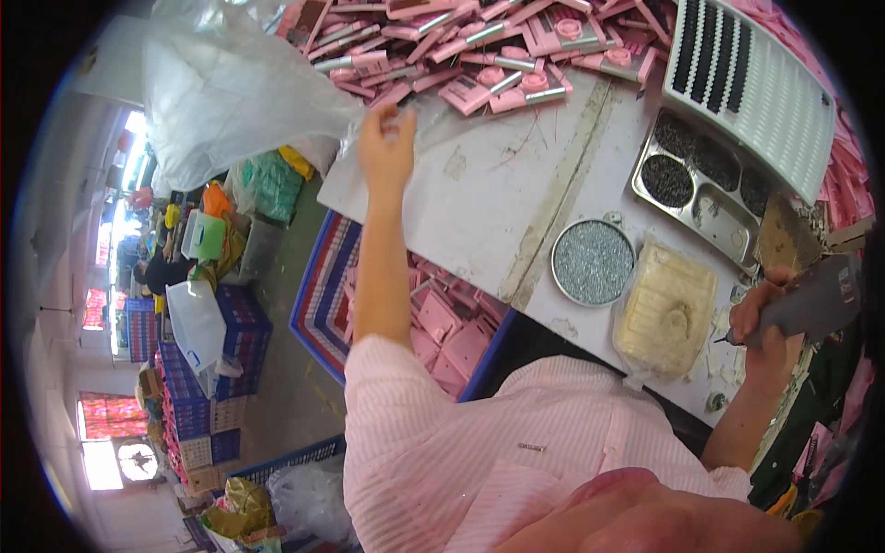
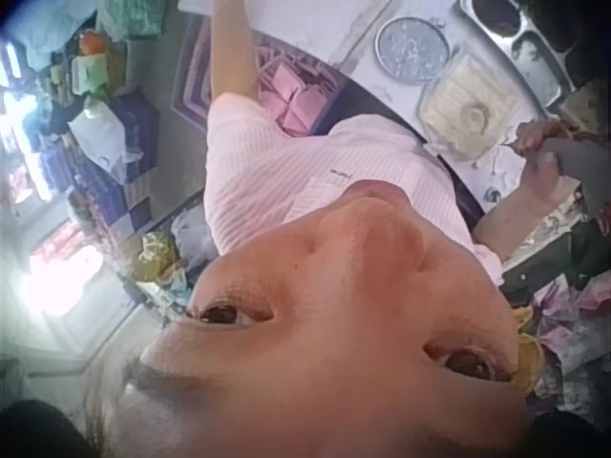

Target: Assembling a pink electronic toy by soldering internal wires and securing the plastic casing with screws using an electric screwdriver.

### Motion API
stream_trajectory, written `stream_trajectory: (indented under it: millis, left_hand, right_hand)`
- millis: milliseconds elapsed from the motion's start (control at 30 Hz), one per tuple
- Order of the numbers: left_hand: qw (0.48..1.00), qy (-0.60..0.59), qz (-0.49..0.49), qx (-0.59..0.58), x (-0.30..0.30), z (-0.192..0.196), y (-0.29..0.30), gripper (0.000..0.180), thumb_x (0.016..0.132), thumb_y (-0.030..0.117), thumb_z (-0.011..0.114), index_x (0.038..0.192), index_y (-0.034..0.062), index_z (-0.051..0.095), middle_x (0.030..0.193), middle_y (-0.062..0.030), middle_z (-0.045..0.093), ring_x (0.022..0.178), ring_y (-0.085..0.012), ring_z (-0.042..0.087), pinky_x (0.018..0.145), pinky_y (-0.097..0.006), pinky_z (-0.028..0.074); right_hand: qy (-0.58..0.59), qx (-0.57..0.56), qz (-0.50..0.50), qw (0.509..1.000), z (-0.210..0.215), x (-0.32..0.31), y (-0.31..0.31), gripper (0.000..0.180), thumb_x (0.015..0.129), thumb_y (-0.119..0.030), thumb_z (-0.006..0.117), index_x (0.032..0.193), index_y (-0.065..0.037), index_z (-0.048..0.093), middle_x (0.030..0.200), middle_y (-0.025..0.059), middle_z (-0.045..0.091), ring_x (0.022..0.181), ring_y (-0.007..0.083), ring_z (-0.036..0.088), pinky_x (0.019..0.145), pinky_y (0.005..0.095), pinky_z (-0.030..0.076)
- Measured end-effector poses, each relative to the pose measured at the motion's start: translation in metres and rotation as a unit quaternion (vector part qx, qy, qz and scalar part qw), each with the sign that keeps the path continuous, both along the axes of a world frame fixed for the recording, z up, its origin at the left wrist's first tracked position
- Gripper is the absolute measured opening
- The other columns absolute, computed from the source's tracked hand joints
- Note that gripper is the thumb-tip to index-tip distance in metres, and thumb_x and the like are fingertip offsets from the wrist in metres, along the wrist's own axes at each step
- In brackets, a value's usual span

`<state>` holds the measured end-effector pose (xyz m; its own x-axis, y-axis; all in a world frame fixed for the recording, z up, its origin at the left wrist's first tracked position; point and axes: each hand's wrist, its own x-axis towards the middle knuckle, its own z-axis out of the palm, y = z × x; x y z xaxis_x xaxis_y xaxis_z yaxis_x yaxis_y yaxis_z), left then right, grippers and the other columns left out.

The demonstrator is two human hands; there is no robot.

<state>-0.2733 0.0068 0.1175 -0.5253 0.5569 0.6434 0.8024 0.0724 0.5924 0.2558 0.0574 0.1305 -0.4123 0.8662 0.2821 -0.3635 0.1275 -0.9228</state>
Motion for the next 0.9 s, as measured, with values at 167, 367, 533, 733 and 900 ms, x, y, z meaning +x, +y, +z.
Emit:
stream_trajectory:
  millis: [167,367,533,733,900]
  left_hand:
    - [0.960,-0.279,-0.004,0.014,-0.128,0.062,0.199,0.050,0.094,0.042,0.067,0.088,-0.0073,0.066,0.071,-0.0166,0.071,0.047,-0.0190,0.062,0.045,-0.030,0.049]
    - [0.917,-0.399,-0.015,0.014,-0.183,0.069,0.246,0.028,0.092,0.021,0.067,0.086,-0.0063,0.062,0.070,-0.0169,0.067,0.047,-0.0182,0.061,0.037,-0.026,0.041]
    - [0.896,-0.436,-0.022,0.083,-0.115,0.087,0.155,0.019,0.093,0.017,0.053,0.093,-0.0006,0.061,0.064,-0.0115,0.060,0.044,-0.0132,0.051,0.035,-0.022,0.035]
    - [0.857,-0.410,-0.298,0.093,0.098,0.042,0.041,0.071,0.082,0.001,0.041,0.153,0.0030,0.039,0.082,-0.0064,0.064,0.048,-0.0081,0.049,0.041,-0.020,0.036]
    - [0.782,-0.504,-0.341,-0.130,0.271,-0.035,-0.036,0.067,0.094,0.005,0.043,0.159,0.0078,0.030,0.088,-0.0044,0.067,0.051,-0.0062,0.049,0.045,-0.020,0.040]
  right_hand:
    - [-0.043,-0.001,-0.082,0.996,-0.001,0.031,0.004,0.082,0.085,-0.034,0.077,0.146,0.002,0.037,0.086,0.0055,0.056,0.076,0.0138,0.055,0.072,0.0284,0.045]
    - [-0.177,0.154,-0.315,0.920,-0.006,0.052,0.012,0.074,0.089,-0.014,0.070,0.150,0.005,0.033,0.125,0.0163,0.057,0.114,0.0242,0.057,0.100,0.0368,0.044]
    - [-0.097,0.304,-0.430,0.844,-0.039,0.056,0.003,0.059,0.091,0.001,0.062,0.146,0.003,0.040,0.140,0.0216,0.053,0.129,0.0280,0.053,0.109,0.0423,0.041]
    - [-0.027,-0.130,0.108,0.985,-0.058,-0.006,-0.009,0.053,0.103,-0.037,0.054,0.136,0.004,0.054,0.112,0.0123,0.065,0.099,0.0196,0.065,0.089,0.0339,0.053]
    - [0.258,-0.284,0.159,0.910,-0.081,-0.033,0.001,0.067,0.105,-0.052,0.044,0.150,-0.002,0.039,0.143,0.0144,0.055,0.126,0.0237,0.057,0.103,0.0397,0.048]
